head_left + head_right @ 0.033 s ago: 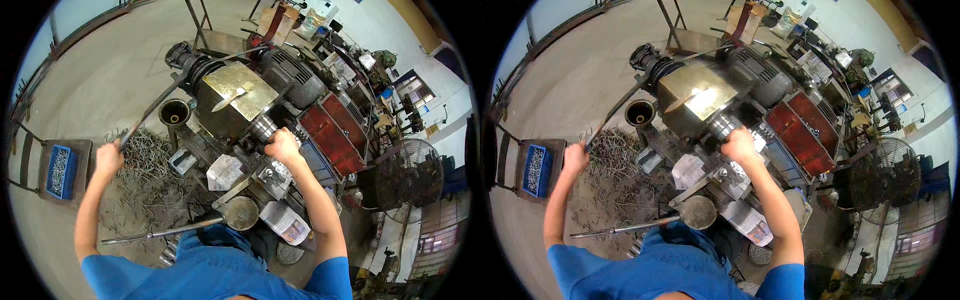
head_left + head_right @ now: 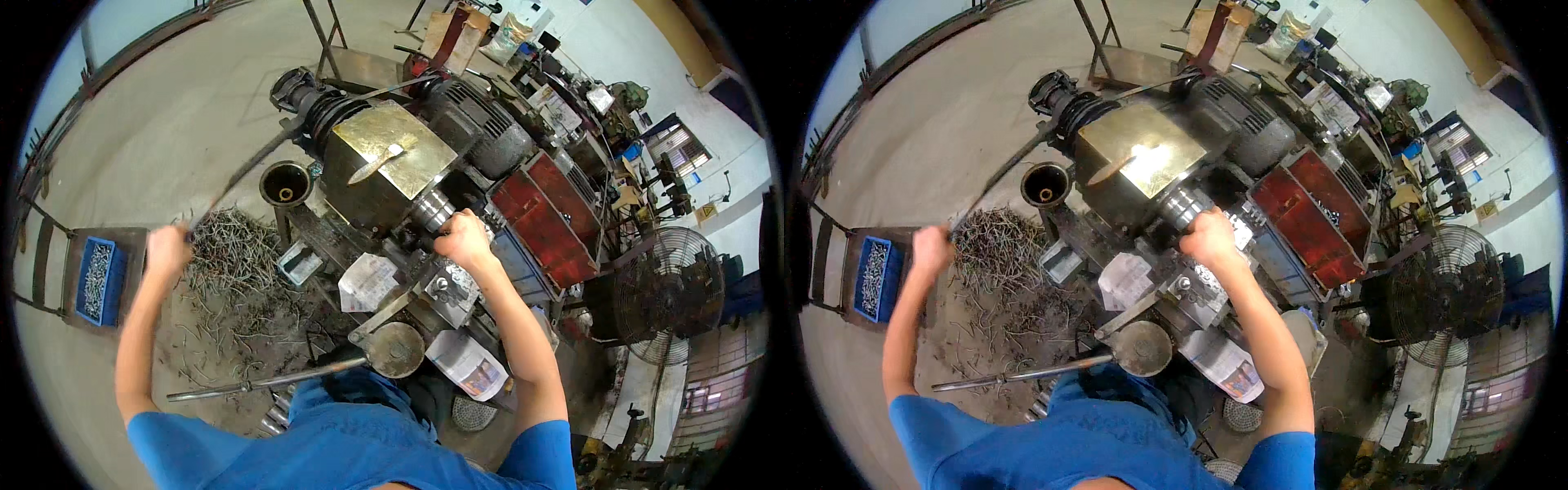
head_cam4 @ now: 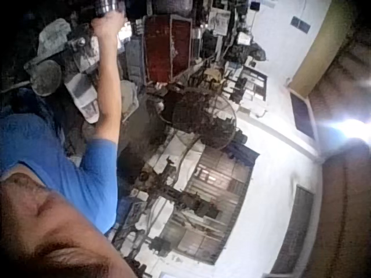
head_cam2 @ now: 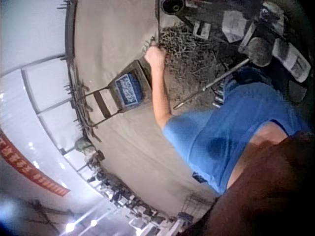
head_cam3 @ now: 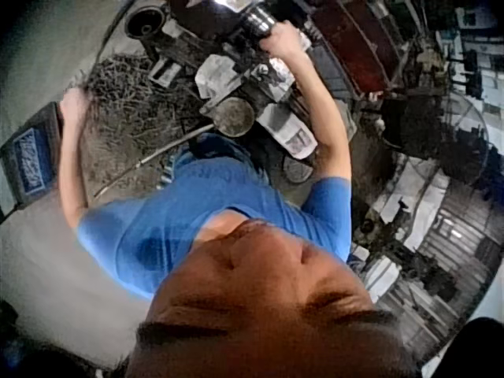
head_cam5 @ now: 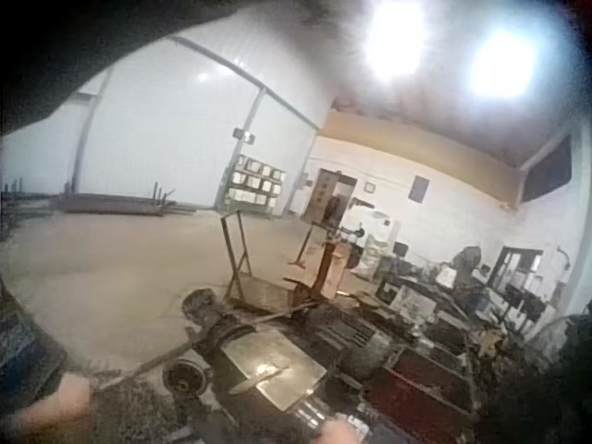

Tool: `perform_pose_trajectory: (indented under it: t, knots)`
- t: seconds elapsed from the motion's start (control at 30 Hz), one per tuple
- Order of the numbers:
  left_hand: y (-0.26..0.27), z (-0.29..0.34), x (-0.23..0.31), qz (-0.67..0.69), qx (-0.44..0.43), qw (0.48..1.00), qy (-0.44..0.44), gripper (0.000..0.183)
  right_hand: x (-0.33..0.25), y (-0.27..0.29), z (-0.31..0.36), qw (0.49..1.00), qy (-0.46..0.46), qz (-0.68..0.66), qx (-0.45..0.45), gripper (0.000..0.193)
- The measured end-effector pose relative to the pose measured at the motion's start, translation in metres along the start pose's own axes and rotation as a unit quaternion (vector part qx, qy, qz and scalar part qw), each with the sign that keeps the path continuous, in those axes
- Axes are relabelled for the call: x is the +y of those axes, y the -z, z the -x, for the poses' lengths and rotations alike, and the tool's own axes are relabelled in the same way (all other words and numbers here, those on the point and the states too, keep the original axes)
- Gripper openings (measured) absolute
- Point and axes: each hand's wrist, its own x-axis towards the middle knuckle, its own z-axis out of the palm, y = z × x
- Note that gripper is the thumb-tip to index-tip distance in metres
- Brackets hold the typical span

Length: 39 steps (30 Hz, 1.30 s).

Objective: The person operates a manual lathe, using hand levers to move the cutting head and mounting small cylindrical metal components into the chuck.

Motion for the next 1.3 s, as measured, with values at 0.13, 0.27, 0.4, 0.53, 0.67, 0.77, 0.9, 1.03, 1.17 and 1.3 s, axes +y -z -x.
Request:
perform_pose_trajectory:
  t: [0.13, 0.27, 0.4, 0.53, 0.67, 0.77, 0.9, 1.03, 1.17, 1.3]
  knots:
    - [-0.035, -0.069, -0.101, -0.121, 0.114, 0.986, -0.014, 0.007, -0.006, 0.002, -0.004, 1.000, 0.012, 0.004, -0.006, 0.030]
    - [-0.029, -0.091, -0.099, -0.127, 0.055, 0.990, -0.023, 0.010, -0.008, 0.011, 0.002, 0.999, 0.002, 0.021, -0.026, 0.028]
    - [-0.024, -0.085, -0.040, 0.090, 0.214, 0.973, -0.004, 0.015, 0.009, 0.007, 0.020, 0.989, 0.129, -0.002, 0.068, 0.036]
    - [-0.093, -0.049, 0.059, 0.354, 0.207, 0.911, 0.032, 0.022, 0.017, 0.032, 0.082, 0.963, 0.160, -0.109, 0.190, 0.038]
    - [-0.184, -0.024, 0.151, 0.150, -0.219, 0.962, -0.058, 0.049, 0.060, 0.039, 0.166, 0.972, 0.022, -0.117, 0.201, 0.037]
    - [-0.192, -0.034, 0.162, 0.029, -0.154, 0.965, -0.209, 0.040, 0.098, 0.031, 0.242, 0.977, -0.100, -0.091, 0.165, 0.038]
    - [-0.190, -0.076, 0.152, -0.128, -0.157, 0.931, -0.303, 0.016, 0.148, 0.001, 0.337, 0.940, -0.280, -0.113, 0.156, 0.042]
    - [-0.173, -0.061, 0.141, -0.034, -0.158, 0.960, -0.228, 0.025, 0.204, -0.050, 0.437, 0.900, -0.394, 0.027, 0.186, 0.053]
    - [-0.142, -0.036, 0.133, 0.046, -0.123, 0.982, -0.135, 0.029, 0.255, -0.125, 0.581, 0.787, -0.612, 0.073, 0.014, 0.046]
    - [-0.174, -0.016, 0.068, 0.002, -0.156, 0.985, -0.075, 0.025, 0.208, -0.134, 0.566, 0.769, -0.631, 0.091, 0.054, 0.038]
